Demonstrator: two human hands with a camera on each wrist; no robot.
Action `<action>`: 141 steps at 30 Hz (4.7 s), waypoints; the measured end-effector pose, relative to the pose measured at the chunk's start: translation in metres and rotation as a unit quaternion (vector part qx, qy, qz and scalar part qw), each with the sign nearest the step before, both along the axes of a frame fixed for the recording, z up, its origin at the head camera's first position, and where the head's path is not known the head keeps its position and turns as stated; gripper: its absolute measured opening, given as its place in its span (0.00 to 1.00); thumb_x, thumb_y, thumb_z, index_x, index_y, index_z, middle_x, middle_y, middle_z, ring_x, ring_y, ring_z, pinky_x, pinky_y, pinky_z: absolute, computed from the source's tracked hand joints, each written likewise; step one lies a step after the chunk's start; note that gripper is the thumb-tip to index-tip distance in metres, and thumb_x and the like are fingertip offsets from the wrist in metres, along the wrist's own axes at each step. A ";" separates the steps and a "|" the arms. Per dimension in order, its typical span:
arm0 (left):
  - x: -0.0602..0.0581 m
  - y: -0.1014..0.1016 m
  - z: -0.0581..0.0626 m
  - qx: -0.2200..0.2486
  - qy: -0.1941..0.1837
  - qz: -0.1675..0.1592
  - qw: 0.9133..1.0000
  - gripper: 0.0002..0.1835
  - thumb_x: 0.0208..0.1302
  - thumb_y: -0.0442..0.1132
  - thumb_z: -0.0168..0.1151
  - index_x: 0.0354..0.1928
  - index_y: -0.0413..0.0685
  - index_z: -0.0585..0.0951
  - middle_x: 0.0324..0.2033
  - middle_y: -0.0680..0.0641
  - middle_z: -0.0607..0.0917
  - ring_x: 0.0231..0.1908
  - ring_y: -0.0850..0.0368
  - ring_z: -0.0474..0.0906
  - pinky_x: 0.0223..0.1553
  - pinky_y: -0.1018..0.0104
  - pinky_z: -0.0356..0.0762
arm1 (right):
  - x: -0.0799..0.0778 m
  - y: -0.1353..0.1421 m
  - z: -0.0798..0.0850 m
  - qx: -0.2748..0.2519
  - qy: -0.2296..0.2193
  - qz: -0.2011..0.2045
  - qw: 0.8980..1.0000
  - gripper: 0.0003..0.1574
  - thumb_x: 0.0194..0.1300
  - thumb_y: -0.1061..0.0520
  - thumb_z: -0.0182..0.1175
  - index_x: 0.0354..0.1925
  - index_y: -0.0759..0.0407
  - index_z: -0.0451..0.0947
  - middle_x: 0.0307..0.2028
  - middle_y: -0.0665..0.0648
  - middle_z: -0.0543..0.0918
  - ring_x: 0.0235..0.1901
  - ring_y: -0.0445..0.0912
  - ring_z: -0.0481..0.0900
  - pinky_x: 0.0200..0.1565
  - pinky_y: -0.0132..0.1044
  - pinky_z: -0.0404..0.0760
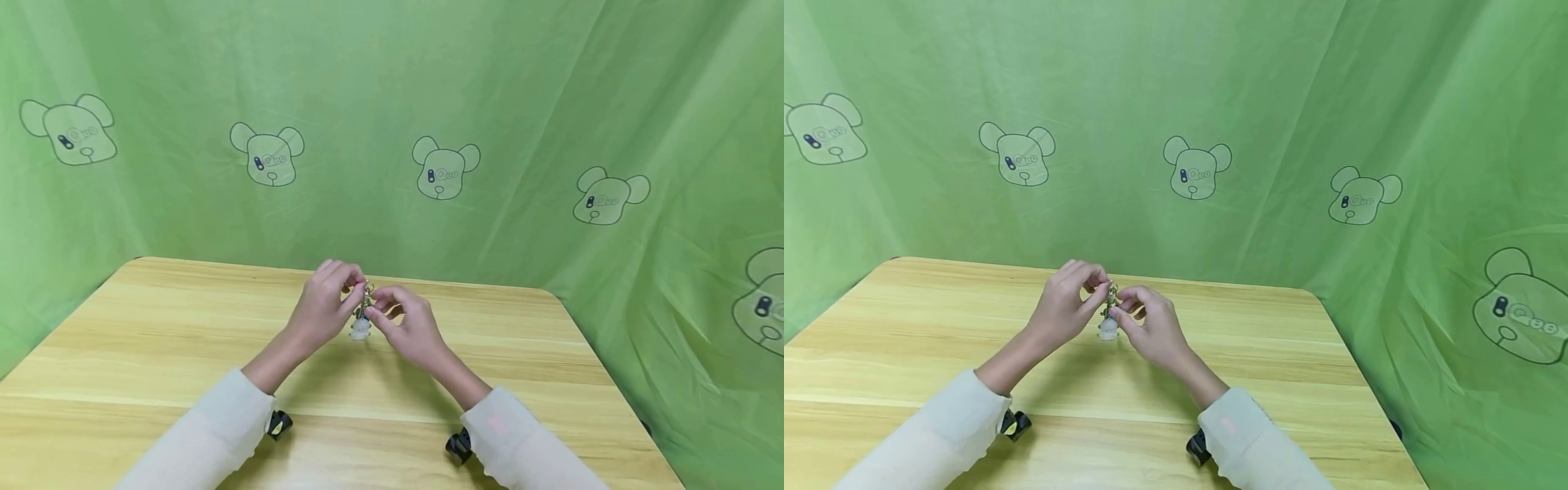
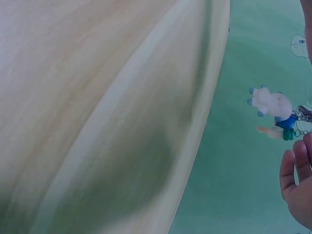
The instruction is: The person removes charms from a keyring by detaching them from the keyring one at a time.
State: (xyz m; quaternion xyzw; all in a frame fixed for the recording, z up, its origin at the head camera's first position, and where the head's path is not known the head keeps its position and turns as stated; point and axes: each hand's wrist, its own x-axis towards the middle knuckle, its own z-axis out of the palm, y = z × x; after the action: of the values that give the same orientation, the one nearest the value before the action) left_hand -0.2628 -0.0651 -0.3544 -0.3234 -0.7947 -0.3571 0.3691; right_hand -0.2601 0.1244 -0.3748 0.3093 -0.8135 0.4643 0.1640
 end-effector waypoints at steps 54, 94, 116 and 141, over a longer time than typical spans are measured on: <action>-0.002 -0.004 -0.002 -0.015 0.008 -0.024 1.000 0.03 0.65 0.26 0.65 0.35 0.40 0.82 0.32 0.46 0.85 0.35 0.55 0.79 0.39 0.70 0.83 | -0.007 0.009 -0.006 -0.042 0.148 -0.003 0.988 0.02 0.68 0.65 0.66 0.39 0.62 0.86 0.33 0.53 0.87 0.31 0.45 0.82 0.35 0.35 0.85; -0.002 -0.010 -0.004 -0.003 -0.121 -0.093 0.988 0.05 0.67 0.26 0.64 0.33 0.40 0.81 0.28 0.47 0.83 0.31 0.55 0.78 0.36 0.67 0.82 | -0.001 0.013 0.002 -0.017 0.100 -0.002 0.995 0.06 0.71 0.60 0.65 0.39 0.58 0.89 0.29 0.51 0.88 0.27 0.40 0.83 0.34 0.37 0.85; -0.002 -0.019 -0.010 0.088 -0.312 -0.177 0.929 0.06 0.71 0.26 0.59 0.35 0.41 0.80 0.31 0.39 0.83 0.32 0.47 0.80 0.32 0.68 0.80 | 0.002 0.010 0.007 0.019 0.089 0.002 0.996 0.08 0.71 0.59 0.65 0.39 0.62 0.89 0.33 0.52 0.90 0.33 0.42 0.84 0.34 0.36 0.83; -0.002 -0.020 -0.009 0.072 -0.303 -0.165 0.936 0.03 0.71 0.30 0.62 0.38 0.37 0.81 0.34 0.44 0.86 0.34 0.50 0.82 0.34 0.68 0.82 | 0.002 0.006 0.011 0.063 0.141 -0.015 0.988 0.08 0.72 0.59 0.63 0.40 0.61 0.87 0.28 0.50 0.86 0.29 0.41 0.80 0.29 0.34 0.80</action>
State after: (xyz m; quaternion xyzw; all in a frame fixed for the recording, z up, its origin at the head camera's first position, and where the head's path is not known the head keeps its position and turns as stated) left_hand -0.2649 -0.0856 -0.3635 -0.2996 -0.7763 -0.5503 0.0691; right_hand -0.2584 0.1302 -0.3636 0.3690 -0.8143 0.3616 0.2646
